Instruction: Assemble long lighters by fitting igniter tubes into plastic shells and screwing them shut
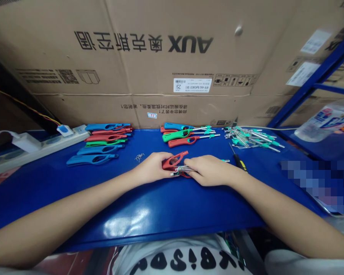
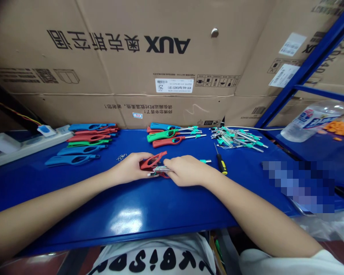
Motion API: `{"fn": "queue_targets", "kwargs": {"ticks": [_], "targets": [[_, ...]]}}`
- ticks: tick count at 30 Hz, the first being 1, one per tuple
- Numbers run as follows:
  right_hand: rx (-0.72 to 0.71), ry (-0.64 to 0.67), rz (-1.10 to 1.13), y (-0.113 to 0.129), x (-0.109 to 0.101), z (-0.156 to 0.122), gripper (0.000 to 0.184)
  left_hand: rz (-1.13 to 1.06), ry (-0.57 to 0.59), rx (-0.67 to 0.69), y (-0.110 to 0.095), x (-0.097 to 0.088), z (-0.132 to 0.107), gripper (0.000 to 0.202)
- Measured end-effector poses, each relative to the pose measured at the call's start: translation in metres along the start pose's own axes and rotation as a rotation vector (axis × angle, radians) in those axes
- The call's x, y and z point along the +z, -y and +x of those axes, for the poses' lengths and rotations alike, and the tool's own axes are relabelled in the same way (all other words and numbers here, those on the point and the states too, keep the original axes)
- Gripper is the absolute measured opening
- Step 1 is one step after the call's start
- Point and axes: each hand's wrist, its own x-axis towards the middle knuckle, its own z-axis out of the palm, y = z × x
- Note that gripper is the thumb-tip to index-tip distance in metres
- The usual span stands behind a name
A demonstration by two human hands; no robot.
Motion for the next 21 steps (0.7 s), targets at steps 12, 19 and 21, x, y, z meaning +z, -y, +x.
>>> {"fn": "queue_targets", "kwargs": {"ticks": [12, 19, 21], "targets": [[0.472, -0.528, -0.193, -0.118, -0.051, -0.05, 0.007, 0.288, 0.016, 0.149, -0.017, -0.008, -0.011, 0.052], [0.662, -0.64, -0.032, -0.223, -0.014, -0.094, 0.017, 0.55, 0.095, 0.243, -0.021, 0.002, -0.014, 0.05], [0.675, -0.651, 0.002, -0.233, -0.004, -0.096, 0.02, 0.635, 0.099, 0.278, -0.023, -0.001, -0.015, 0.047]]}}
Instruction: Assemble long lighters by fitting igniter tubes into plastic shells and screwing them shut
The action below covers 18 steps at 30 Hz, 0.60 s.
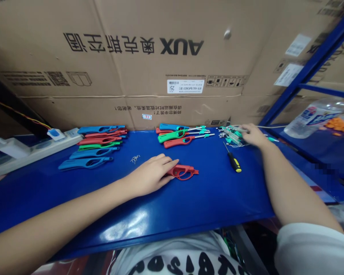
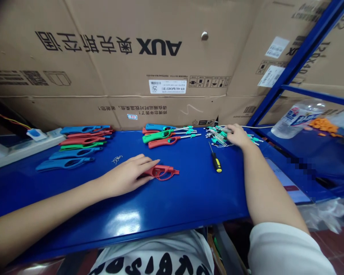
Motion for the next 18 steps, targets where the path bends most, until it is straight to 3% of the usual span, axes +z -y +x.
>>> {"fn": "queue_targets", "kwargs": {"ticks": [5, 8, 10, 12, 14, 16, 18], "targets": [[0.035, -0.071, 0.074, 0.006, -0.001, 0.005, 0.026, 0.086, 0.107, 0.061, -0.004, -0.016, -0.009, 0.05], [-0.051, -0.116, 0.111, 0.039, -0.006, 0.007, 0.026, 0.035, 0.178, 0.038, -0.005, -0.032, -0.019, 0.052], [-0.231, -0.068, 0.161, 0.074, -0.003, 0.004, 0.02, -0.034, 0.204, -0.019, 0.001, -0.046, -0.027, 0.048], [-0.318, 0.002, 0.182, 0.112, 0.007, -0.002, 0.018, -0.103, 0.193, -0.099, 0.016, -0.062, -0.038, 0.044], [-0.444, 0.154, 0.121, 0.147, 0.022, -0.011, 0.027, -0.083, 0.142, -0.184, 0.039, -0.077, -0.051, 0.039], [-0.523, 0.292, 0.018, 0.171, 0.036, -0.02, 0.043, -0.007, 0.039, -0.325, 0.067, -0.09, -0.067, 0.032], [-0.508, 0.376, -0.023, 0.184, 0.047, -0.025, 0.052, 0.074, -0.019, -0.482, 0.094, -0.101, -0.083, 0.034]]}}
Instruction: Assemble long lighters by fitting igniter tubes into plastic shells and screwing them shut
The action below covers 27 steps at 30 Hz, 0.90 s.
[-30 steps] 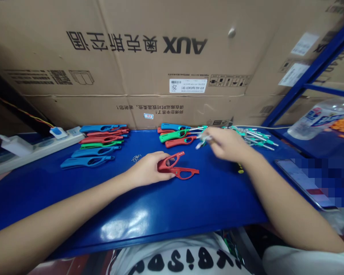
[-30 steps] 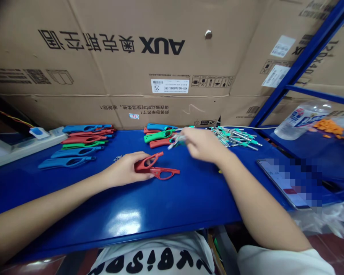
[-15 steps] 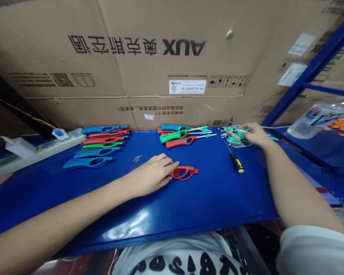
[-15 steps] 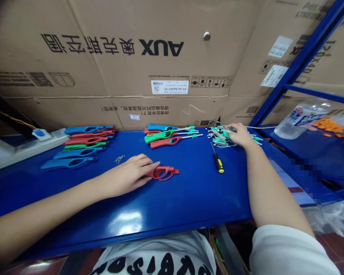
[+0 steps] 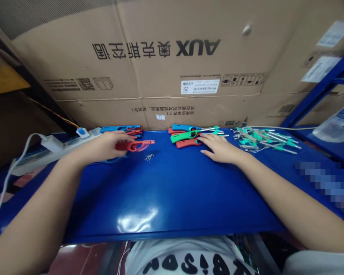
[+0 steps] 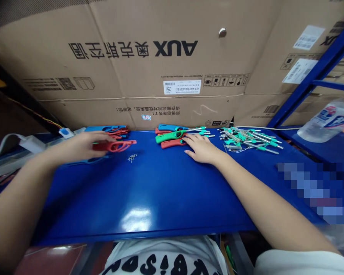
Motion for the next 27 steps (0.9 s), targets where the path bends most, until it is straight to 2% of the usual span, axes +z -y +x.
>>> {"fn": "queue_targets", "kwargs": {"ticks": [3, 6, 10, 15, 17, 19, 20, 21, 22, 25, 27], "targets": [[0.009, 0.015, 0.044, 0.004, 0.004, 0.001, 0.042, 0.1, -0.086, -0.151, 0.036, -0.006, -0.002, 0.03], [-0.041, 0.049, 0.161, 0.008, -0.002, -0.002, 0.03, 0.126, -0.136, -0.209, 0.054, -0.003, -0.002, 0.03], [-0.086, 0.173, 0.335, 0.025, -0.013, -0.01, 0.033, 0.141, -0.199, -0.247, 0.06, 0.007, 0.002, 0.036], [-0.079, 0.313, 0.369, 0.048, -0.023, -0.022, 0.035, 0.193, -0.277, -0.259, 0.055, 0.009, 0.004, 0.036], [-0.051, 0.348, 0.361, 0.055, -0.027, -0.026, 0.034, 0.212, -0.312, -0.242, 0.043, 0.009, 0.008, 0.037], [-0.032, 0.368, 0.343, 0.062, -0.03, -0.029, 0.034, 0.201, -0.343, -0.171, 0.018, 0.014, 0.013, 0.038], [-0.03, 0.379, 0.332, 0.065, -0.032, -0.03, 0.033, 0.181, -0.344, -0.106, 0.001, 0.019, 0.015, 0.036], [-0.032, 0.387, 0.322, 0.068, -0.032, -0.03, 0.033, 0.102, -0.377, 0.014, -0.018, 0.025, 0.016, 0.034], [-0.037, 0.394, 0.316, 0.071, -0.032, -0.031, 0.033, 0.011, -0.361, 0.13, -0.038, 0.033, 0.015, 0.033], [-0.053, 0.392, 0.319, 0.078, -0.031, -0.032, 0.032, -0.14, -0.151, 0.353, -0.097, 0.063, 0.008, 0.036], [-0.071, 0.374, 0.324, 0.081, -0.03, -0.032, 0.031, -0.168, -0.057, 0.415, -0.122, 0.083, 0.002, 0.045]]}}
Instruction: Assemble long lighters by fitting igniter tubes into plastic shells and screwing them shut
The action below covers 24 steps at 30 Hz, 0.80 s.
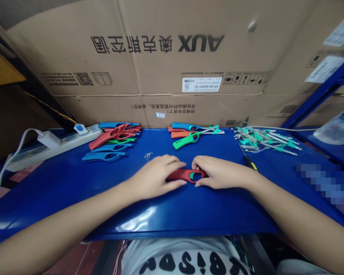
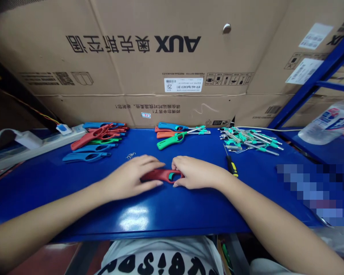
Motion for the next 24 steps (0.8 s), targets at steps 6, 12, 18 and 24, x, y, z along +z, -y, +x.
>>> {"fn": "queue_targets", "kwargs": {"ticks": [6, 12, 18, 24], "targets": [[0.015, -0.023, 0.06, 0.001, 0.002, -0.002, 0.032, -0.124, -0.091, -0.019, 0.0, 0.034, 0.001, 0.037], [-0.019, -0.163, 0.257, -0.016, 0.007, 0.01, 0.028, -0.334, -0.186, -0.09, 0.007, 0.033, 0.004, 0.029], [-0.062, -0.32, 0.398, -0.029, 0.007, 0.021, 0.023, -0.457, -0.284, -0.202, 0.01, 0.034, 0.004, 0.026], [-0.112, -0.296, 0.312, -0.033, 0.007, 0.021, 0.027, -0.626, -0.364, -0.262, 0.012, 0.036, 0.002, 0.025]]}}
